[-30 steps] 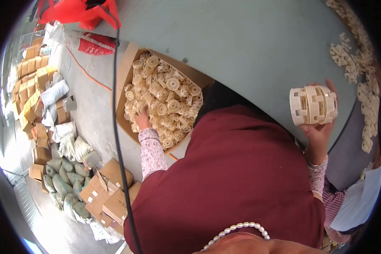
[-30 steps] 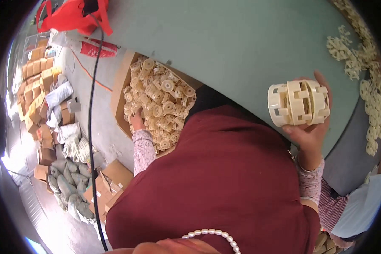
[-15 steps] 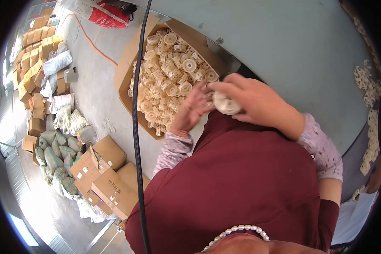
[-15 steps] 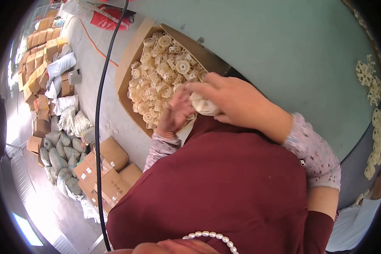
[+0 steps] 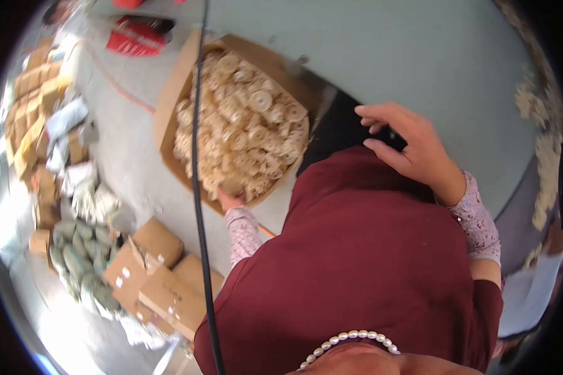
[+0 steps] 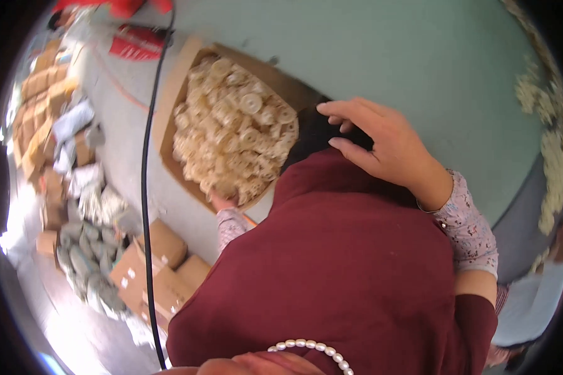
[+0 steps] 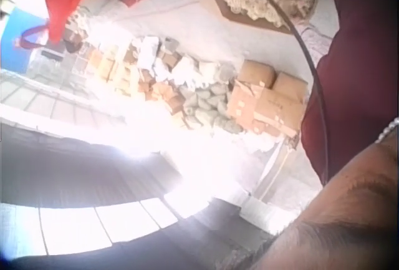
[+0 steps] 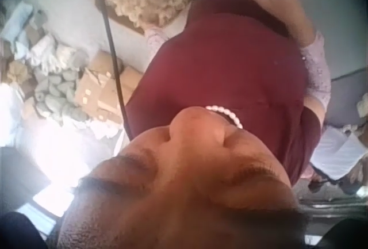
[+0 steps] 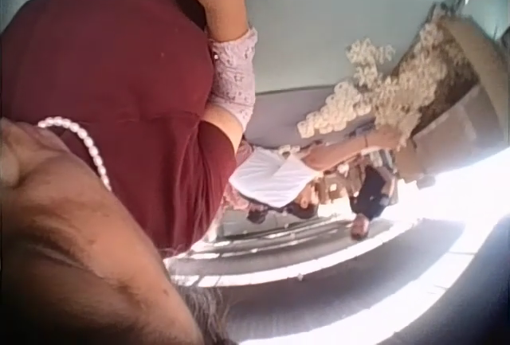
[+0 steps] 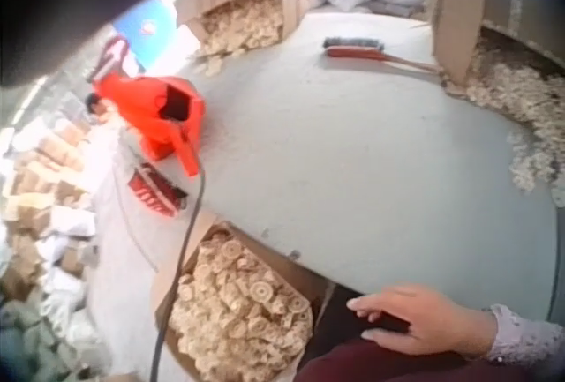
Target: The person assembles small plastic components by hand at a work table by interlocking them.
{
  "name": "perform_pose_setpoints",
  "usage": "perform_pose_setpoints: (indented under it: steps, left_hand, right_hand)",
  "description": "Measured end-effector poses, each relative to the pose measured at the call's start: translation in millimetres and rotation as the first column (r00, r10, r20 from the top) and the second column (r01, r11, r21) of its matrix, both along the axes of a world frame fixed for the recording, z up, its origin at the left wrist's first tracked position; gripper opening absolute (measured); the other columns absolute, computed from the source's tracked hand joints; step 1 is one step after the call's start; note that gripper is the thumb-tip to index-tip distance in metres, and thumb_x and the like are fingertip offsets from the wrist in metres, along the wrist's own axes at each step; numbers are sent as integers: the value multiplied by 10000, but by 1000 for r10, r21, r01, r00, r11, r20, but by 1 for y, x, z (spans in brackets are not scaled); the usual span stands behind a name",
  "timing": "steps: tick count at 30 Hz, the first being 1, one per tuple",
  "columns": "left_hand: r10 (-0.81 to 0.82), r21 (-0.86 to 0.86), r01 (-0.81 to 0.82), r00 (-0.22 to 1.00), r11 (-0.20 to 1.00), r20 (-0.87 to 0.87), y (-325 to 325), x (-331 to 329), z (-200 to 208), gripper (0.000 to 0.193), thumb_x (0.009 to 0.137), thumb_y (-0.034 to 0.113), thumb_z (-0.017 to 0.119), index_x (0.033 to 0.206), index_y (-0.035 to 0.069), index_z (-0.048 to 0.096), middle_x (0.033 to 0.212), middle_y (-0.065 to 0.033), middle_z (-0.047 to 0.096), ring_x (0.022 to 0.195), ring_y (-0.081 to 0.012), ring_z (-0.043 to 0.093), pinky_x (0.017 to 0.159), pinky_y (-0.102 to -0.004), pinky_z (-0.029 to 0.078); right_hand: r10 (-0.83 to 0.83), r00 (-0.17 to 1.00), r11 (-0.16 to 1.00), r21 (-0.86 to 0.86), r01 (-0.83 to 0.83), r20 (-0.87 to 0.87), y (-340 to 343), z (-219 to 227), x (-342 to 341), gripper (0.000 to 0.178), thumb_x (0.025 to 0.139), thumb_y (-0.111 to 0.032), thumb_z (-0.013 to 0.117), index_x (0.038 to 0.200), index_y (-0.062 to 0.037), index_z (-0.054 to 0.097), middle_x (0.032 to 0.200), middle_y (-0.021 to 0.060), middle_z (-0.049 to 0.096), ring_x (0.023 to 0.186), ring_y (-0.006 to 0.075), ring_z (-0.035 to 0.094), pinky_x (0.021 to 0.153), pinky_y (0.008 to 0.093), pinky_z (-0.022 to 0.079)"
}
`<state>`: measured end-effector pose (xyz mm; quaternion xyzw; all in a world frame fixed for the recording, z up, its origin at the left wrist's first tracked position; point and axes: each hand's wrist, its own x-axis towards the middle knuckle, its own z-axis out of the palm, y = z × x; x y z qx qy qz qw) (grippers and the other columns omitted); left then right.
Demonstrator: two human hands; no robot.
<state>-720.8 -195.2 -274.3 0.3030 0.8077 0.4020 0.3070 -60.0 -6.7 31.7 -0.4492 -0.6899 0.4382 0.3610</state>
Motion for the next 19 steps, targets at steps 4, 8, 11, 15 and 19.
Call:
perform_pose_setpoints:
  steps: [4, 8, 11, 15, 19]
  left_hand:
    - [-378, -13, 384, 915, 923, 141, 16, -22, 0, 781, 925, 485, 787, 1509, 30, 537, 1466, -256, 587, 1361, -427, 565, 1094, -591, 490]
    - [-254, -165, 221, 941, 961, -222, 92, -44, 94, 778, 936, 486, 775, 1507, 15, 534, 1455, -258, 589, 1348, -440, 563, 1093, -585, 484]
    - [-76, -163, -31, 789, 986, -610, 150, -12, 71, 777, 944, 487, 766, 1506, 4, 532, 1446, -260, 590, 1338, -450, 561, 1093, -581, 478]
    - [-4, -40, -53, 550, 998, -835, 195, 162, 65, 779, 954, 488, 756, 1508, -9, 526, 1431, -253, 591, 1329, -474, 544, 1114, -579, 457]
    - [-15, 251, 523, 452, 815, -892, 265, 255, 119, 832, 916, 498, 805, 1514, -8, 525, 1491, -235, 568, 1386, -467, 507, 1151, -572, 428]
  right_hand:
    - [-369, 929, 922, 139, 361, 38, -54, -5, 58, 292, 899, 34, 758, 1185, -28, 752, 1018, 97, 769, 910, 215, 749, 840, 337, 592]
    - [-821, 500, 569, 474, 672, 276, -110, 9, 161, 225, 930, 20, 726, 1150, -22, 752, 1042, 94, 773, 950, 215, 744, 863, 322, 571]
    - [-961, 36, 189, 555, 810, 274, -179, -2, 276, 275, 966, -107, 743, 1235, -44, 740, 1231, 148, 738, 1129, 275, 706, 968, 342, 545]
    - [-862, -290, 144, 749, 647, 415, -216, -7, 368, 521, 961, -380, 772, 1389, -96, 688, 1486, 215, 606, 1385, 372, 566, 1132, 466, 457]
    - [-640, -416, 47, 573, 818, 646, -208, -16, 454, 886, 925, -759, 636, 1590, -183, 534, 1733, 217, 323, 1610, 461, 238, 1259, 659, 200]
